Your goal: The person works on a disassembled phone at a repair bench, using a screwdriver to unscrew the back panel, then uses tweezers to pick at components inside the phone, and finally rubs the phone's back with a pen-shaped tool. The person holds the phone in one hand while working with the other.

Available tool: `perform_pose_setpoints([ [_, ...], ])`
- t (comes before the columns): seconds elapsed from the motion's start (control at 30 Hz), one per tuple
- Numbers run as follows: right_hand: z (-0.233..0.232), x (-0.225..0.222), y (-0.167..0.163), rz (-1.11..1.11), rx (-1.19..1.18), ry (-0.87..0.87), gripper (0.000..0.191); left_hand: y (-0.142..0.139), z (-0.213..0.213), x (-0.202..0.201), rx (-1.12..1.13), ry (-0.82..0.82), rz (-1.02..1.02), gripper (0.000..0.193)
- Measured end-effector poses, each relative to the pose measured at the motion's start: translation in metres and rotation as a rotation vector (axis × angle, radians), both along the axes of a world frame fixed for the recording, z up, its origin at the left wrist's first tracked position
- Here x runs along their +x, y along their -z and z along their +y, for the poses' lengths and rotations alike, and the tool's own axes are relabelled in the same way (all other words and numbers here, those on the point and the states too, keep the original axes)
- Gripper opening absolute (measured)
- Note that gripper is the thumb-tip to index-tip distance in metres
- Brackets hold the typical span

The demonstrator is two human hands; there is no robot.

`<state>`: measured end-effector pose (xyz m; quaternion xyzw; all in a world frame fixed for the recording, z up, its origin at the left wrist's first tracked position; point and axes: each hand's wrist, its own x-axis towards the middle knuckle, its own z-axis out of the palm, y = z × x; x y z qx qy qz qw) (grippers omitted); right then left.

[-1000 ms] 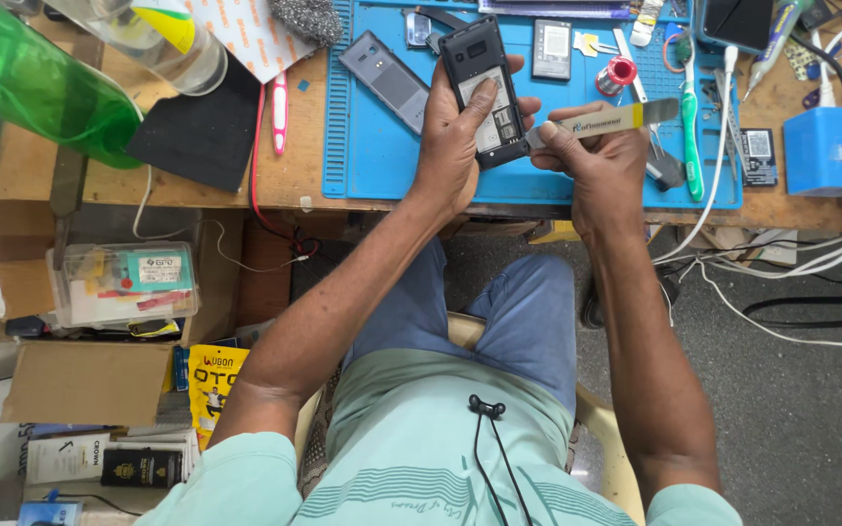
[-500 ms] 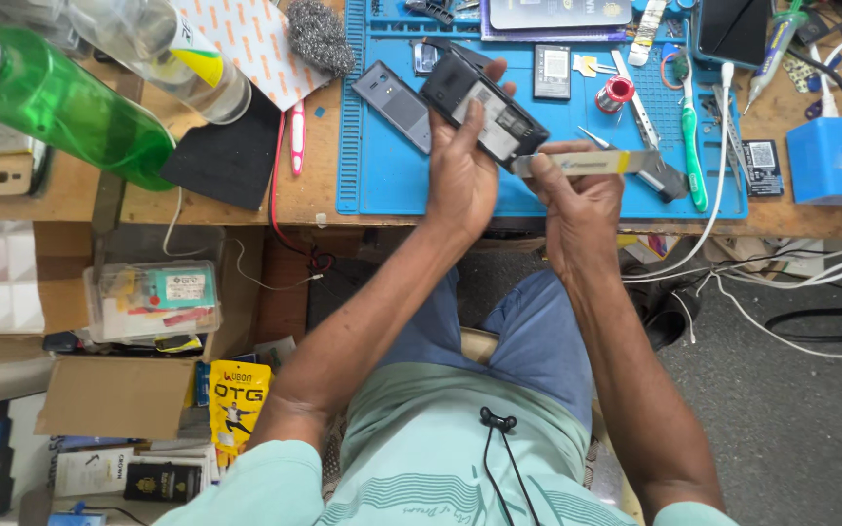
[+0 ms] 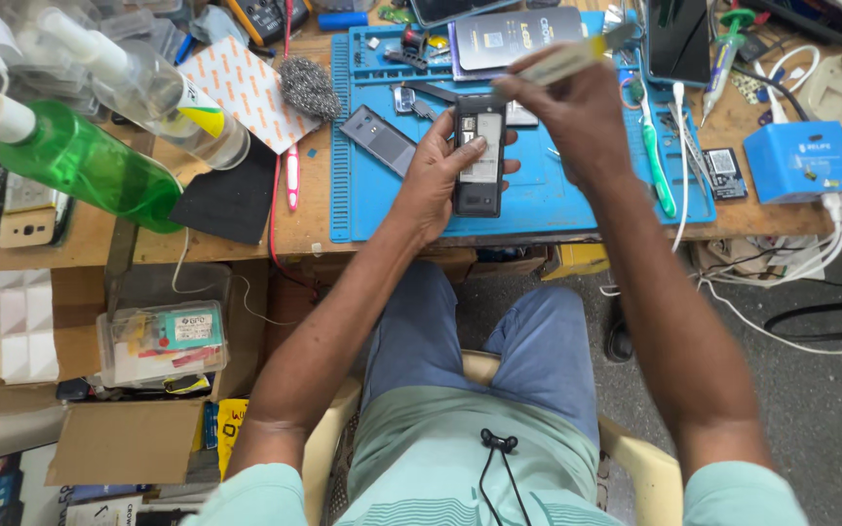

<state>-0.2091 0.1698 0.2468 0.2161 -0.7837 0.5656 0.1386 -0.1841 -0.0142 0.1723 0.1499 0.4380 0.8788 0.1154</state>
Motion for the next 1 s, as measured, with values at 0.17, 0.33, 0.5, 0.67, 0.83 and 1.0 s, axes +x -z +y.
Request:
perform_pose_setpoints([
  [0.17, -0.015, 0.032, 0.024, -0.020, -0.279, 0.136, 0.023, 0.008, 0.013, 0.003, 0.036, -0.160, 0.051, 0.032],
  [0.33, -0.023, 0.044, 0.042, -0.026, -0.331, 0.163, 0.022, 0.019, 0.020, 0.009, -0.051, -0.248, 0.077, 0.032],
  [0.5, -0.026, 0.044, 0.044, -0.018, -0.336, 0.165, 0.020, 0.024, 0.020, 0.009, -0.107, -0.323, 0.110, 0.032],
  [0.67, -0.025, 0.044, 0.046, -0.009, -0.349, 0.159, 0.019, 0.024, 0.021, 0.011, -0.135, -0.340, 0.109, 0.033],
  [0.83, -0.027, 0.044, 0.048, 0.056, -0.125, 0.315, 0.014, 0.023, 0.022, 0.015, -0.202, -0.368, 0.153, 0.028],
  [1.0, -0.041, 0.046, 0.051, 0.449, 0.195, 0.410, 0.012, 0.021, 0.023, 0.019, -0.325, -0.507, 0.323, 0.027],
])
